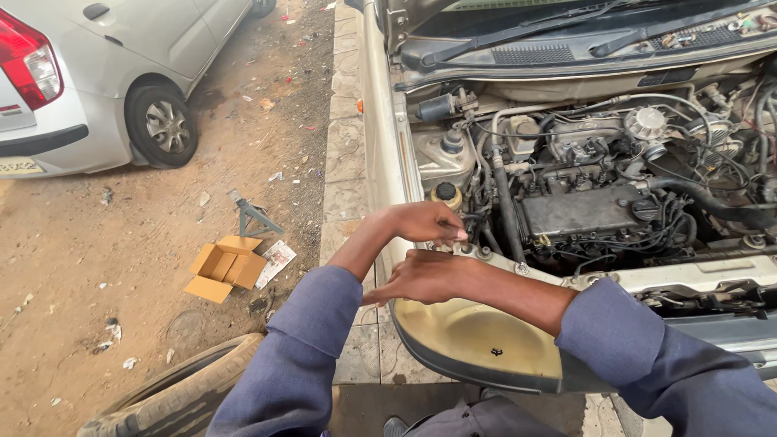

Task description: The person works on a car engine with the hood open, using a wrench to tighten bolts on the engine block and the front headlight assembly. The person manipulates various engine components and tools while standing in front of the vehicle.

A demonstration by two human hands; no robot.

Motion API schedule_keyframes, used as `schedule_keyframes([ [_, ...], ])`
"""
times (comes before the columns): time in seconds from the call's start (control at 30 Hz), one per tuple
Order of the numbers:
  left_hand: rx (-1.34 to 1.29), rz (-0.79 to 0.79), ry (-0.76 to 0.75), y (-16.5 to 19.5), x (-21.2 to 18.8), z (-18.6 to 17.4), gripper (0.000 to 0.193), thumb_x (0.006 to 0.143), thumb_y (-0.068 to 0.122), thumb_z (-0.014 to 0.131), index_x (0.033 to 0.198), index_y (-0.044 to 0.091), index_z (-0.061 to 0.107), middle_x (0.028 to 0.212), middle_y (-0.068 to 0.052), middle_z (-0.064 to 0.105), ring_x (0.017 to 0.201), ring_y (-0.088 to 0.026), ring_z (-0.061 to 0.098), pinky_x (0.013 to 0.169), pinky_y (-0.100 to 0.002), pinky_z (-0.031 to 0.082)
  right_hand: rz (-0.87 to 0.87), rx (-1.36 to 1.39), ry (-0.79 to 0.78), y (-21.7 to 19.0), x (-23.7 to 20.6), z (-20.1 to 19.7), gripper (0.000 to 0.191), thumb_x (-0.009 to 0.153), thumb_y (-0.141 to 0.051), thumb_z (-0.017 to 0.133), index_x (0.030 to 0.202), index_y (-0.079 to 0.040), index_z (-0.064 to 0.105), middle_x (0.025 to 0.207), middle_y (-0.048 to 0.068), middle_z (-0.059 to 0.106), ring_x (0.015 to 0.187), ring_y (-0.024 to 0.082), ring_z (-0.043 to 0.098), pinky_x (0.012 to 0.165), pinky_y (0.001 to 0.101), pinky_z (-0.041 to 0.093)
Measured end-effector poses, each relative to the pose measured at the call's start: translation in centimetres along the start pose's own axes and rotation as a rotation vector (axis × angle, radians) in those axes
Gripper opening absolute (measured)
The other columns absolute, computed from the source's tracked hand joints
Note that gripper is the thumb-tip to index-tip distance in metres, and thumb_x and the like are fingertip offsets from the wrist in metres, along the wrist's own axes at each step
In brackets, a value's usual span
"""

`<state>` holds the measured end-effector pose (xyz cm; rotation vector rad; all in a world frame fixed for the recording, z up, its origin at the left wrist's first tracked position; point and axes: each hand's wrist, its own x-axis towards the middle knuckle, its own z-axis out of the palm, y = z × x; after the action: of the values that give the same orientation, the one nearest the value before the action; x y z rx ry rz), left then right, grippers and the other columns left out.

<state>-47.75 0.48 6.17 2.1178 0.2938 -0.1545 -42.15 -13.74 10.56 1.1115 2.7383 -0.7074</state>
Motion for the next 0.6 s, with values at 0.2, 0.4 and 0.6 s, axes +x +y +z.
schedule_keyframes([
  [0.2, 0.010, 0.178, 0.477, -5.2, -3.7, 0.3, 0.027, 0.091, 0.016, 0.066, 0.113, 0.001, 0.073, 0.106, -0.011, 0.075, 0.094, -0.018, 0.072, 0.081, -0.034, 0.061, -0.099, -0.132, 0.028, 0.7, -0.3, -0.3, 0.083, 0.088, 0.004, 0.042, 0.150, -0.052, 0.038, 0.123, -0.005, 0.076, 0.073, 0.026, 0.073, 0.072, 0.0430, 0.059],
  [0.4, -0.768, -0.416, 0.928, -12.4, -4.0, 7.0, 0.027, 0.097, 0.019, 0.057, 0.110, -0.001, 0.071, 0.100, -0.015, 0.077, 0.087, -0.025, 0.075, 0.079, -0.038, 0.065, -0.104, 0.011, 0.289, 3.1, -2.3, -1.8, 0.082, 0.093, 0.007, 0.044, 0.153, -0.048, 0.040, 0.121, -0.002, 0.076, 0.072, 0.020, 0.076, 0.075, 0.0383, 0.062],
  [0.6, -1.209, -0.335, 0.890, -12.3, 1.1, 14.5, 0.055, 0.108, 0.039, 0.041, 0.130, -0.009, 0.058, 0.120, -0.025, 0.070, 0.104, -0.031, 0.071, 0.092, -0.040, 0.058, 0.251, -0.136, 0.270, 6.2, -5.4, -4.3, 0.066, 0.096, -0.028, 0.060, 0.159, -0.025, 0.039, 0.084, 0.014, 0.075, 0.068, 0.033, 0.066, 0.074, 0.0512, 0.053],
])
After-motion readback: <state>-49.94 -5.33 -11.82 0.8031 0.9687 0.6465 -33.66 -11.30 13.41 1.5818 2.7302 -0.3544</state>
